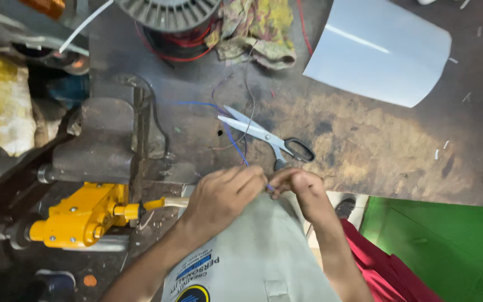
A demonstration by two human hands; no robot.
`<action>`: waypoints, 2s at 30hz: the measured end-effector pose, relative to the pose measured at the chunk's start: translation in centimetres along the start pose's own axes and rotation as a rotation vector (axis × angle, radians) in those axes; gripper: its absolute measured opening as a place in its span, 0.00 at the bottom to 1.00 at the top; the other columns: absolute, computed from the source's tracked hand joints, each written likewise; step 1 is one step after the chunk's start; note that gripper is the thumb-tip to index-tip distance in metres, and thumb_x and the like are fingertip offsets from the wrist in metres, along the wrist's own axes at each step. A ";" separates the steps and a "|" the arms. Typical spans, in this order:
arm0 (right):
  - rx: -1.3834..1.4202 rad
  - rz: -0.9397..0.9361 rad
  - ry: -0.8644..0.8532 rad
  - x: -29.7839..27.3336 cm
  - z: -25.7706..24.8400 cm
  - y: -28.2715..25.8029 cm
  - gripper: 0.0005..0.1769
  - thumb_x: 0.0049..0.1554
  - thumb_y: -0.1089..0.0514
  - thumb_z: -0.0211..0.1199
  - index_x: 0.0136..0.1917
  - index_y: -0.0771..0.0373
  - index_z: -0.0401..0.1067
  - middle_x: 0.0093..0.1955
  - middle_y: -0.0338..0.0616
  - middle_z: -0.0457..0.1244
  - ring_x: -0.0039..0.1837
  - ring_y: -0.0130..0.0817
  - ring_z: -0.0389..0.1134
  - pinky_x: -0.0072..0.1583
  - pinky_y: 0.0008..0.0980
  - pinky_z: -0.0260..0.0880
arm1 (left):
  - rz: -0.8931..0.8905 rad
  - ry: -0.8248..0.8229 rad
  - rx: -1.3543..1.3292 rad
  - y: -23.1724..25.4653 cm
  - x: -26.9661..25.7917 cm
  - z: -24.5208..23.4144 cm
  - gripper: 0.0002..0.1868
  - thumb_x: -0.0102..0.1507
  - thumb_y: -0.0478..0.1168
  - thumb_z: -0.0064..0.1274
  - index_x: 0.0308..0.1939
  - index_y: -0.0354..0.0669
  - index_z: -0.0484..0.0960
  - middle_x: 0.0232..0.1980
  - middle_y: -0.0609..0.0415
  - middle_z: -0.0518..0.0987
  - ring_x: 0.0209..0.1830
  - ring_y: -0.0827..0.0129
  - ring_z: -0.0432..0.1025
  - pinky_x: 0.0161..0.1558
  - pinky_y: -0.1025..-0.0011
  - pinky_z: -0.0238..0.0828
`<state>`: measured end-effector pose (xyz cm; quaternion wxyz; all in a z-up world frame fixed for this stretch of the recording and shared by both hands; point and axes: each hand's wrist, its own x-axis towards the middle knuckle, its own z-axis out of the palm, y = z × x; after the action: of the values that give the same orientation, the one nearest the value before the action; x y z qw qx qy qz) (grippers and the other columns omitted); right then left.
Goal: The person strips insulation from the ends of red and blue wires using scissors and pliers. They repeatedly cut the insulation and pull it off, then trim the exposed wire ends. The person works at a cluttered workbench with a vise, spools of wire, and tools visible.
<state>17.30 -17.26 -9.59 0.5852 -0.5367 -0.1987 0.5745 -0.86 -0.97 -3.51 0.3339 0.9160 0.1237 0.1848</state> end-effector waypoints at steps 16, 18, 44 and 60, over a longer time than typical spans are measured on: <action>-0.323 -0.082 -0.025 4.2 4.4 -2.9 0.17 0.70 0.51 0.49 0.47 0.65 0.72 0.33 0.35 0.58 0.36 0.22 0.59 0.40 0.25 0.62 | -0.530 0.151 -0.691 -1.6 4.1 -1.7 0.16 0.71 0.40 0.44 0.59 0.40 0.79 0.48 0.53 0.85 0.50 0.72 0.80 0.53 0.72 0.76; -0.588 -0.072 0.001 3.7 5.0 -3.0 0.16 0.67 0.53 0.52 0.44 0.64 0.74 0.29 0.40 0.60 0.33 0.27 0.61 0.38 0.29 0.62 | -0.612 0.185 -0.791 -2.2 5.6 -2.0 0.21 0.70 0.42 0.43 0.64 0.38 0.77 0.49 0.55 0.85 0.51 0.74 0.79 0.53 0.73 0.73; -1.413 -0.145 0.307 2.0 -0.8 0.8 0.28 0.55 0.59 0.65 0.67 0.64 0.65 0.62 0.56 0.62 0.61 0.56 0.64 0.61 0.46 0.65 | -0.526 0.394 -0.867 -0.4 3.5 -2.0 0.17 0.75 0.43 0.44 0.59 0.39 0.83 0.26 0.71 0.64 0.25 0.88 0.54 0.26 0.81 0.49; -1.176 0.125 0.155 -0.5 -2.9 2.3 0.25 0.56 0.61 0.65 0.66 0.64 0.65 0.56 0.55 0.67 0.56 0.50 0.69 0.55 0.42 0.70 | -0.363 0.257 -0.261 0.7 4.0 -2.6 0.11 0.70 0.34 0.51 0.56 0.35 0.73 0.42 0.46 0.81 0.40 0.53 0.78 0.42 0.61 0.72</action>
<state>18.63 -19.45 -12.35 0.1676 -0.8217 -0.4083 0.3607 1.72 1.39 -0.24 0.4585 0.7971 0.3023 0.2511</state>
